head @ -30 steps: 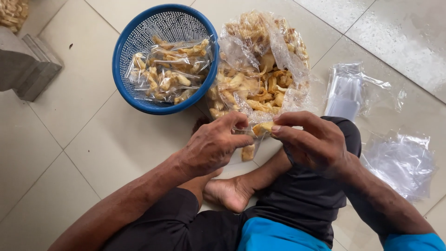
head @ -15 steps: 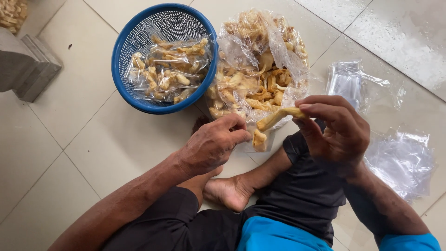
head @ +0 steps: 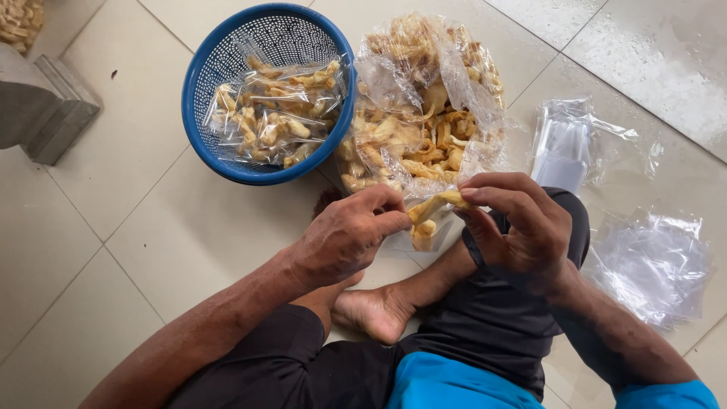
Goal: Packing individual fried snacks into small plastic bags from a large bulk container.
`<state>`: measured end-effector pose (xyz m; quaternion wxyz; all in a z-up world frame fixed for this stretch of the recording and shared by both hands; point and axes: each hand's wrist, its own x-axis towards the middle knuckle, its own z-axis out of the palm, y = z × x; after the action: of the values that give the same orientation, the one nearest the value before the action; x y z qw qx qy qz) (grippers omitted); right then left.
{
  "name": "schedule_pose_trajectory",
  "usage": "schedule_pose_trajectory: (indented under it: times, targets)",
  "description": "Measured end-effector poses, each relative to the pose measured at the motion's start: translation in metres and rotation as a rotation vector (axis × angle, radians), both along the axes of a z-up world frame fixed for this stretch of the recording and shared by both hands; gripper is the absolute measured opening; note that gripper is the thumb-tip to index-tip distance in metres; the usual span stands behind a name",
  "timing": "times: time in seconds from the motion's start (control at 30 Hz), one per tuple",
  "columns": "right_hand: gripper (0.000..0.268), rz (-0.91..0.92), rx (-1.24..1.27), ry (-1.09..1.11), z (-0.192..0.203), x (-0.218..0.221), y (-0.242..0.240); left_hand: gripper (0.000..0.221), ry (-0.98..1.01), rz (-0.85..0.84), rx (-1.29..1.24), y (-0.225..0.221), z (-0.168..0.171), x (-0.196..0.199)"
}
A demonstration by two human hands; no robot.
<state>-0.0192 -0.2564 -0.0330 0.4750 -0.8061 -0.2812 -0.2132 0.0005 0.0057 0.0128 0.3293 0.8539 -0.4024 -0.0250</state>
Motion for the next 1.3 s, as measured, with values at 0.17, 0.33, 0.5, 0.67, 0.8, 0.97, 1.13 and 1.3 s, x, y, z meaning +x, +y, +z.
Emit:
schedule_pose_trajectory:
  times: [0.17,0.33,0.5,0.67,0.8,0.97,1.13,1.3]
  targets:
    - [0.031,0.008,0.015,0.018,0.0,-0.003,0.003,0.026,0.003,-0.002,-0.052,0.0,0.004,0.0]
    - [0.017,-0.027,0.159,-0.121,0.002,0.002,0.018,0.02,0.066,0.053,-0.086,0.0,0.001,-0.001]
    - [0.013,0.035,0.128,-0.093,0.002,0.001,0.018,0.021,0.226,0.058,-0.229,-0.001,0.002,0.0]
    - [0.017,0.11,0.164,-0.072,0.0,0.0,0.016,0.02,0.268,0.051,-0.272,-0.002,-0.001,-0.001]
    - [0.009,0.131,0.157,-0.114,0.015,0.004,0.021,0.015,0.316,0.051,-0.342,-0.003,-0.002,-0.001]
    - [0.01,0.159,0.159,-0.154,0.009,0.006,0.023,0.014,0.347,0.057,-0.384,-0.004,-0.005,0.0]
    - [0.012,0.158,0.148,-0.176,0.014,0.004,0.026,0.013,0.363,0.046,-0.426,-0.004,-0.005,-0.002]
    - [0.009,0.145,0.154,-0.128,0.026,0.003,0.031,0.011,0.465,0.067,-0.538,-0.01,-0.003,-0.003]
